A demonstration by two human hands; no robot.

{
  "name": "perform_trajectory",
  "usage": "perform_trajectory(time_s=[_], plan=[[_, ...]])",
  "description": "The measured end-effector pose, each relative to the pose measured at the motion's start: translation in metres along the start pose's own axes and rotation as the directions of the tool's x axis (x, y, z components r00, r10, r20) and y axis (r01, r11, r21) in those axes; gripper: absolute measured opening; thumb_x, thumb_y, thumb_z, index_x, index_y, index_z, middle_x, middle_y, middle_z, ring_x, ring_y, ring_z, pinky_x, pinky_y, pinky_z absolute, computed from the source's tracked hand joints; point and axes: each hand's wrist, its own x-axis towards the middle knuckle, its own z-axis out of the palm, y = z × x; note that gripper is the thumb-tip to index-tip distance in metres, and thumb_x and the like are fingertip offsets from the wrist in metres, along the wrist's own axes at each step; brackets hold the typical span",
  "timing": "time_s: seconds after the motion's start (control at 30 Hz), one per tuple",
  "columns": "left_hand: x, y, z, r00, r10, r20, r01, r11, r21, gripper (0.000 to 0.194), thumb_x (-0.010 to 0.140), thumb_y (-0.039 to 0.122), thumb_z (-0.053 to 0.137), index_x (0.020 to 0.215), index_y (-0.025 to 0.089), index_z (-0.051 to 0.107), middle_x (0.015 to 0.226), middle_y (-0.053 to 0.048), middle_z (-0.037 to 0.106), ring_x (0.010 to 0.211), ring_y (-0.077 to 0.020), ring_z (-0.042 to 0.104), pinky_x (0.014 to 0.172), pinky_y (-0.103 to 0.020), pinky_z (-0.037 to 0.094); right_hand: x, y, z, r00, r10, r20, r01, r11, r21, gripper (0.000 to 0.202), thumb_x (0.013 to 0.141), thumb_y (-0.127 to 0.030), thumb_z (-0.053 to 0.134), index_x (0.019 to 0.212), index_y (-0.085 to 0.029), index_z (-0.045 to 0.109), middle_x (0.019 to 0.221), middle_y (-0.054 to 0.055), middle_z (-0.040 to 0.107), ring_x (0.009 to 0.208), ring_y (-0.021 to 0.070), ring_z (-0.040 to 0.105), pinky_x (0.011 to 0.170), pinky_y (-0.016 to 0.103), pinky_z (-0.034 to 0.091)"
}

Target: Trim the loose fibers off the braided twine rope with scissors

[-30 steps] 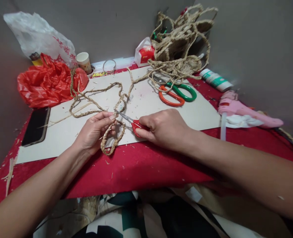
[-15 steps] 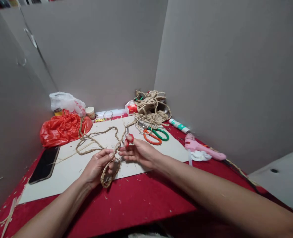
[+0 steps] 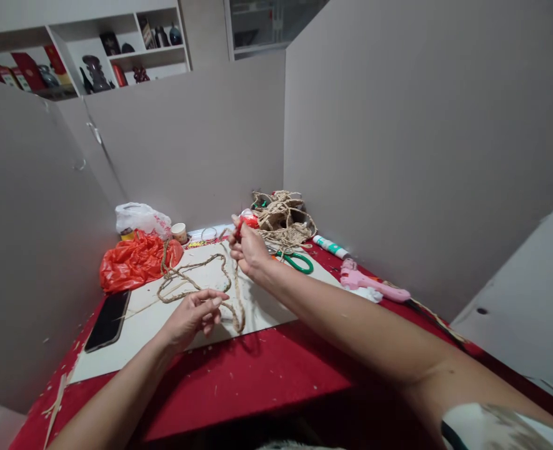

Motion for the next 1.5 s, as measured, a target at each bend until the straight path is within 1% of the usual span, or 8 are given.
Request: perform_trajectory(time_s=[0.23, 0.37, 0.5, 0.6, 0.77, 0.97, 1.17, 1.5], plan=[[-0.004, 0.031, 0.026, 0.977, 0.204, -0.055, -0.191, 0.963, 0.188, 0.039, 0.074, 0.037, 0.074, 0.107, 0.017, 0.069, 0.101, -0.009, 0.068, 0.086, -0.0172, 0.062, 0.076, -0.026, 0.047, 0.002, -0.04, 0.034, 0.995, -0.071, 0.077, 0.064, 0.994, 0.091, 0.039, 0.089, -0.042, 0.055, 0.062, -0.02, 0.037, 0.045, -0.008, 0.043, 0.035, 0.003, 0.022, 0.035, 0.018, 0.012], [-0.004, 0.038, 0.038, 0.988, 0.143, 0.064, -0.156, 0.933, 0.323, 0.031, 0.079, 0.044, 0.066, 0.089, 0.015, 0.069, 0.063, -0.003, 0.062, 0.059, -0.0142, 0.056, 0.064, -0.025, 0.045, 0.004, -0.059, 0.046, 0.98, -0.166, 0.109, 0.153, 0.982, 0.111, 0.039, 0.088, -0.042, 0.057, 0.063, -0.02, 0.037, 0.047, -0.008, 0.044, 0.037, 0.0036, 0.027, 0.036, 0.02, 0.013], [-0.021, 0.059, 0.02, 0.934, 0.313, -0.172, -0.199, 0.856, 0.477, 0.028, 0.08, 0.043, 0.064, 0.069, 0.017, 0.061, 0.058, 0.003, 0.047, 0.054, -0.0098, 0.041, 0.052, -0.02, 0.035, 0.017, -0.082, 0.035, 0.956, -0.291, 0.04, 0.287, 0.955, 0.071, 0.039, 0.089, -0.041, 0.056, 0.063, -0.021, 0.035, 0.047, -0.009, 0.04, 0.037, 0.0037, 0.029, 0.036, 0.019, 0.014], [-0.037, 0.078, 0.008, 0.817, 0.534, -0.217, -0.245, 0.663, 0.707, 0.027, 0.082, 0.035, 0.061, 0.062, 0.017, 0.055, 0.058, 0.003, 0.042, 0.057, -0.0101, 0.037, 0.056, -0.021, 0.03, 0.029, -0.089, 0.026, 0.956, -0.294, 0.022, 0.293, 0.955, 0.041, 0.041, 0.09, -0.042, 0.054, 0.062, -0.021, 0.032, 0.044, -0.01, 0.037, 0.035, 0.0036, 0.025, 0.036, 0.019, 0.014], [-0.045, 0.058, 0.01, 0.815, 0.571, -0.102, -0.176, 0.411, 0.895, 0.03, 0.084, 0.026, 0.057, 0.058, 0.018, 0.044, 0.054, 0.005, 0.034, 0.052, -0.0096, 0.03, 0.056, -0.025, 0.025, 0.044, -0.074, 0.02, 0.96, -0.276, -0.05, 0.278, 0.959, 0.059, 0.041, 0.088, -0.041, 0.056, 0.063, -0.022, 0.03, 0.043, -0.011, 0.033, 0.034, 0.0033, 0.022, 0.034, 0.017, 0.014], [-0.036, 0.012, -0.008, 0.942, 0.278, -0.186, 0.001, 0.555, 0.832, 0.03, 0.086, 0.043, 0.053, 0.082, 0.018, 0.068, 0.065, -0.003, 0.062, 0.058, -0.0158, 0.051, 0.061, -0.027, 0.037, 0.04, -0.039, 0.014, 0.987, -0.161, -0.013, 0.162, 0.985, 0.056, 0.033, 0.085, -0.032, 0.061, 0.065, -0.02, 0.037, 0.044, -0.01, 0.041, 0.033, 0.002, 0.027, 0.033, 0.014, 0.014], [-0.004, 0.03, -0.013, 0.887, 0.343, -0.308, -0.093, 0.787, 0.61, 0.063, 0.079, 0.05, 0.062, 0.132, 0.016, 0.053, 0.133, -0.017, 0.057, 0.118, -0.0277, 0.056, 0.099, -0.038, 0.041, 0.025, -0.013, 0.025, 0.988, -0.125, 0.088, 0.123, 0.992, 0.033, 0.039, 0.076, -0.042, 0.07, 0.066, -0.019, 0.04, 0.045, -0.01, 0.044, 0.033, 0.0005, 0.026, 0.031, 0.013, 0.014], [0.041, 0.016, 0.006, 0.943, 0.221, -0.248, -0.249, 0.965, -0.086, 0.039, 0.066, 0.042, 0.077, 0.086, 0.013, 0.061, 0.054, 0.005, 0.056, 0.041, -0.0077, 0.05, 0.05, -0.024, 0.047, 0.041, 0.005, 0.04, 0.978, -0.127, 0.166, 0.143, 0.986, -0.085, 0.039, 0.074, -0.047, 0.071, 0.067, -0.019, 0.044, 0.05, -0.008, 0.053, 0.034, 0.0023, 0.034, 0.034, 0.015, 0.026]])
